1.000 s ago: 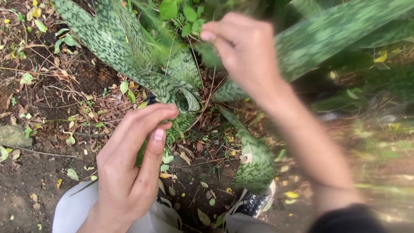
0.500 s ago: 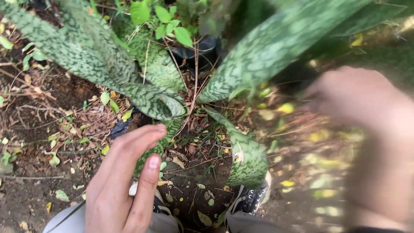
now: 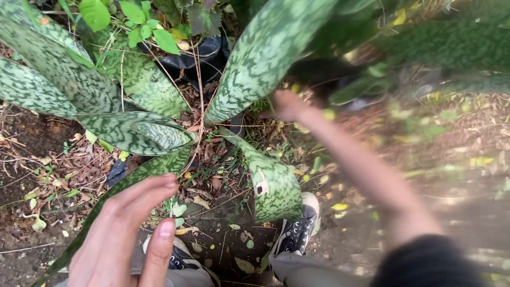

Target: Weeding various potted plants by hand in an outdoor nursery area.

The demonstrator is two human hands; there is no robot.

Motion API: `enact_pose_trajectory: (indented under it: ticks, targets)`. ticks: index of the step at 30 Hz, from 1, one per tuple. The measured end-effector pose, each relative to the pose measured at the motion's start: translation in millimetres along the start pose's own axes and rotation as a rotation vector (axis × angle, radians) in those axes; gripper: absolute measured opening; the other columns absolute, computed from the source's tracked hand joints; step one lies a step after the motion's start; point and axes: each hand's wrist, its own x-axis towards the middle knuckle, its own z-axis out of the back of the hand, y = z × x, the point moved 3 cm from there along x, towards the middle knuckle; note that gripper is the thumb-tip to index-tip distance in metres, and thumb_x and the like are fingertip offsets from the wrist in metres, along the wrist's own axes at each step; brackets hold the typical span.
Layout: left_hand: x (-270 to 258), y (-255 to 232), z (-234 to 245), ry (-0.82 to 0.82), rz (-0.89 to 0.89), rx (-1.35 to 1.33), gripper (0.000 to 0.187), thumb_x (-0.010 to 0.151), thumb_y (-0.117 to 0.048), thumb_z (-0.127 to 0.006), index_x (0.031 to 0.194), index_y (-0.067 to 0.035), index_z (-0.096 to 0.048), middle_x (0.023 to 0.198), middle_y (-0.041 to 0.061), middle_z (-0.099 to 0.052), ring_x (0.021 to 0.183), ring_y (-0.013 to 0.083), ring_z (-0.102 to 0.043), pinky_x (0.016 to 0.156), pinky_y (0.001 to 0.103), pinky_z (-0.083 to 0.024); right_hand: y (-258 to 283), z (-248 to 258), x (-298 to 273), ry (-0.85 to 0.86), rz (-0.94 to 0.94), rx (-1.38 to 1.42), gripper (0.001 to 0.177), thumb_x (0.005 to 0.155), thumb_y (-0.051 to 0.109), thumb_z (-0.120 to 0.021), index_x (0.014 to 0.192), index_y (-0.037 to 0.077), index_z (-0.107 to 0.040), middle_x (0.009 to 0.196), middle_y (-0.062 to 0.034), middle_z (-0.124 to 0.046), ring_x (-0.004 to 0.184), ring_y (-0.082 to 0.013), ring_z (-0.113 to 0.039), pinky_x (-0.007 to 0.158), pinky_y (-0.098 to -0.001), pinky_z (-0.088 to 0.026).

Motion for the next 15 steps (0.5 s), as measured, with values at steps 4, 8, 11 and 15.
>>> enact_pose_trajectory:
  ticks: [4, 8, 11, 15]
  targets:
    - [-1, 3, -4, 0.054, 0.041, 0.046, 0.036, 0.097, -0.030, -0.047, 0.127, -0.020, -0.063, 0.133, -0.003, -0.070, 0.119, 0.0173, -0.066, 0.083, 0.036, -0.054, -32, -50, 56, -0.108, 0.101, -0.002, 0.024, 0.106, 0.025, -0.056, 0.091, 0.007, -0.063, 0.086, -0.0082, -0.065, 0.071, -0.0164, -0.066, 0.055, -0.0209, -0.060]
    - [4, 1, -7, 0.039, 0.015, 0.053, 0.037, 0.099, -0.031, -0.045, 0.127, -0.017, -0.064, 0.132, 0.001, -0.070, 0.119, 0.0202, -0.067, 0.087, 0.039, -0.055, -20, -22, 33, -0.008, 0.071, -0.009, 0.038, 0.093, -0.003, -0.051, 0.131, 0.000, -0.053, 0.133, -0.0174, -0.055, 0.125, -0.0304, -0.053, 0.112, -0.0367, -0.047]
    - [9, 1, -11, 0.089, -0.003, 0.018, 0.038, 0.100, -0.031, -0.043, 0.129, -0.014, -0.062, 0.135, 0.002, -0.066, 0.123, 0.0219, -0.063, 0.094, 0.043, -0.051, 1, -7, -4, 0.155, 0.042, 0.029, 0.064, 0.094, -0.003, -0.051, 0.151, 0.016, -0.032, 0.158, -0.0125, -0.031, 0.145, -0.0323, -0.034, 0.120, -0.0405, -0.038]
    - [21, 5, -21, 0.168, -0.156, -0.033, 0.045, 0.101, -0.027, -0.044, 0.139, -0.004, -0.048, 0.147, 0.017, -0.053, 0.131, 0.0298, -0.055, 0.101, 0.052, -0.048, -37, -43, 44, -0.005, 0.068, 0.083, 0.019, 0.105, 0.010, -0.053, 0.094, 0.004, -0.067, 0.090, -0.0112, -0.069, 0.075, -0.0168, -0.070, 0.066, -0.0221, -0.065]
